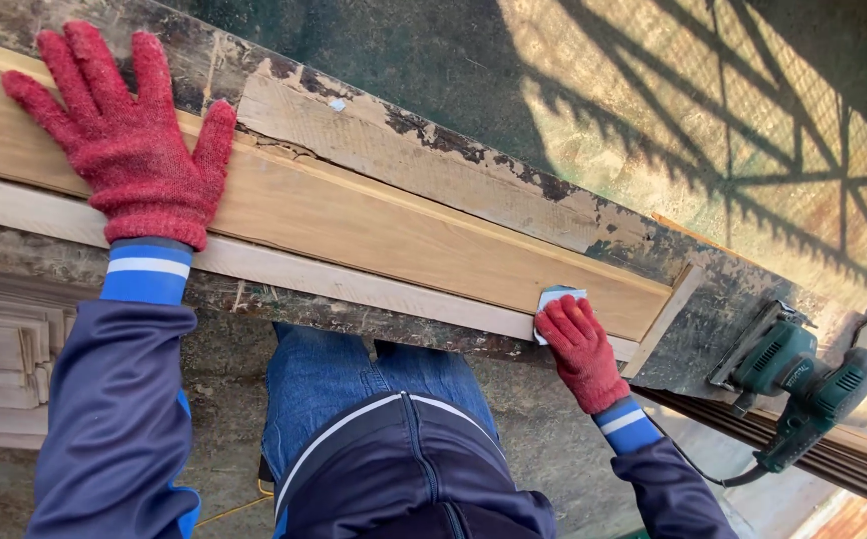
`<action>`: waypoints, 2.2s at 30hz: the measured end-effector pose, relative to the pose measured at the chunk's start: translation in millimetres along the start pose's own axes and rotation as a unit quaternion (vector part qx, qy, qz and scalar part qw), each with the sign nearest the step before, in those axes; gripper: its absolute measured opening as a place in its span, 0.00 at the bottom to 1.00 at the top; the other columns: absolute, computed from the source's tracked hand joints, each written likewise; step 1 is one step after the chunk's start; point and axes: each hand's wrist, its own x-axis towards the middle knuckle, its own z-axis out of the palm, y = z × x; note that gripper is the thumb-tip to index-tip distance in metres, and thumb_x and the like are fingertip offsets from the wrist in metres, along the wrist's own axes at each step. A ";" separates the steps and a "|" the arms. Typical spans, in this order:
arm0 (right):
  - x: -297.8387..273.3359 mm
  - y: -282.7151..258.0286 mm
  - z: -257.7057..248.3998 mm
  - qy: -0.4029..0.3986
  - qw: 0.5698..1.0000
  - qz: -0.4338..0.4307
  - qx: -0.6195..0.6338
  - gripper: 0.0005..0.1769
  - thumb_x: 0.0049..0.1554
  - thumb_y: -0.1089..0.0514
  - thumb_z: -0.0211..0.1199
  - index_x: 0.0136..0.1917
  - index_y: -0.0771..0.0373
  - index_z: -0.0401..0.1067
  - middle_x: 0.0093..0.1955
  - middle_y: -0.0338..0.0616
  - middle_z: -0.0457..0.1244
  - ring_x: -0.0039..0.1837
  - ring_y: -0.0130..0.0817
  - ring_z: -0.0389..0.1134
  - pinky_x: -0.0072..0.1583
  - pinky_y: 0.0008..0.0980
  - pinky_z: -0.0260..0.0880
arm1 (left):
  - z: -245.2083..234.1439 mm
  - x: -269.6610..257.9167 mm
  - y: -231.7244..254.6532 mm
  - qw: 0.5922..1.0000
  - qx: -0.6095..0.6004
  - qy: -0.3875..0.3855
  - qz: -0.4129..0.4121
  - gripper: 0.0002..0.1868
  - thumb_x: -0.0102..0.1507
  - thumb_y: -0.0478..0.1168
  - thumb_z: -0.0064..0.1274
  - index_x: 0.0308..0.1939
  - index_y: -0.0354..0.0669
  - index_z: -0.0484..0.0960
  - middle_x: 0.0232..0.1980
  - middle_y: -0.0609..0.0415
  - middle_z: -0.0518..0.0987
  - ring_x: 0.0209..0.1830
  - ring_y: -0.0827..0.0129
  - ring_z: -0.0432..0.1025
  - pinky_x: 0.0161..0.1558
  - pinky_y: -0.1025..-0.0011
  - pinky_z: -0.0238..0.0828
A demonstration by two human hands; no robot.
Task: Sanding a wooden board using a power sander and then finishing manually with sandpaper.
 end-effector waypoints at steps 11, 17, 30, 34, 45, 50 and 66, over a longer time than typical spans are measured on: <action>177.2 -147.9 22.6 0.046 0.992 -0.047 0.105 0.27 0.55 0.57 0.61 0.68 0.63 0.69 0.72 0.49 0.61 0.75 0.50 0.60 0.78 0.52 0.56 | 2.0 0.2 -4.8 1.000 0.011 -0.002 0.011 0.43 0.84 0.54 0.56 0.87 0.12 0.70 0.81 0.19 0.41 0.78 0.22 0.30 0.66 0.20 0.14; 18.5 -63.1 57.6 0.117 0.960 0.243 0.080 0.36 0.53 0.66 0.68 0.73 0.47 0.68 0.80 0.35 0.56 0.83 0.38 0.53 0.85 0.45 0.42 | -9.3 3.5 8.8 1.000 -0.001 -0.013 -0.003 0.41 0.80 0.52 0.52 0.83 0.16 0.64 0.79 0.12 0.44 0.77 0.20 0.32 0.64 0.20 0.14; 220.1 -189.2 44.4 0.156 0.961 0.165 0.156 0.30 0.54 0.59 0.64 0.70 0.64 0.67 0.76 0.51 0.58 0.79 0.53 0.56 0.80 0.54 0.51 | -11.0 4.3 6.1 0.999 0.027 -0.020 0.001 0.41 0.78 0.55 0.51 0.82 0.28 0.56 0.81 0.20 0.43 0.79 0.25 0.33 0.68 0.20 0.18; 130.2 -103.8 41.2 0.186 0.939 0.287 0.041 0.23 0.60 0.60 0.64 0.68 0.58 0.69 0.73 0.45 0.61 0.73 0.43 0.60 0.74 0.49 0.59 | -9.7 7.3 6.3 0.999 0.042 -0.027 -0.007 0.39 0.79 0.54 0.51 0.83 0.32 0.55 0.81 0.24 0.43 0.80 0.27 0.34 0.69 0.20 0.19; 246.7 -211.0 41.2 0.273 0.914 0.257 0.155 0.25 0.58 0.63 0.64 0.68 0.62 0.69 0.71 0.50 0.62 0.76 0.51 0.59 0.78 0.54 0.57 | -1.8 3.6 0.0 0.999 0.042 -0.012 -0.007 0.39 0.75 0.55 0.47 0.81 0.27 0.63 0.81 0.21 0.48 0.79 0.25 0.36 0.67 0.19 0.19; 223.7 -207.5 64.6 0.113 0.979 0.138 0.103 0.37 0.58 0.55 0.64 0.79 0.53 0.60 0.83 0.40 0.52 0.85 0.38 0.45 0.84 0.48 0.40 | -1.2 5.1 -1.2 0.999 0.049 0.011 0.014 0.38 0.76 0.52 0.51 0.80 0.25 0.65 0.80 0.19 0.49 0.79 0.25 0.37 0.67 0.19 0.21; 216.3 -222.7 51.2 0.127 0.966 0.184 0.127 0.33 0.57 0.54 0.65 0.74 0.59 0.65 0.78 0.47 0.58 0.81 0.46 0.54 0.82 0.54 0.47 | -6.5 5.1 1.7 1.000 0.018 -0.001 0.006 0.40 0.78 0.54 0.49 0.82 0.23 0.64 0.81 0.19 0.45 0.78 0.26 0.33 0.66 0.19 0.17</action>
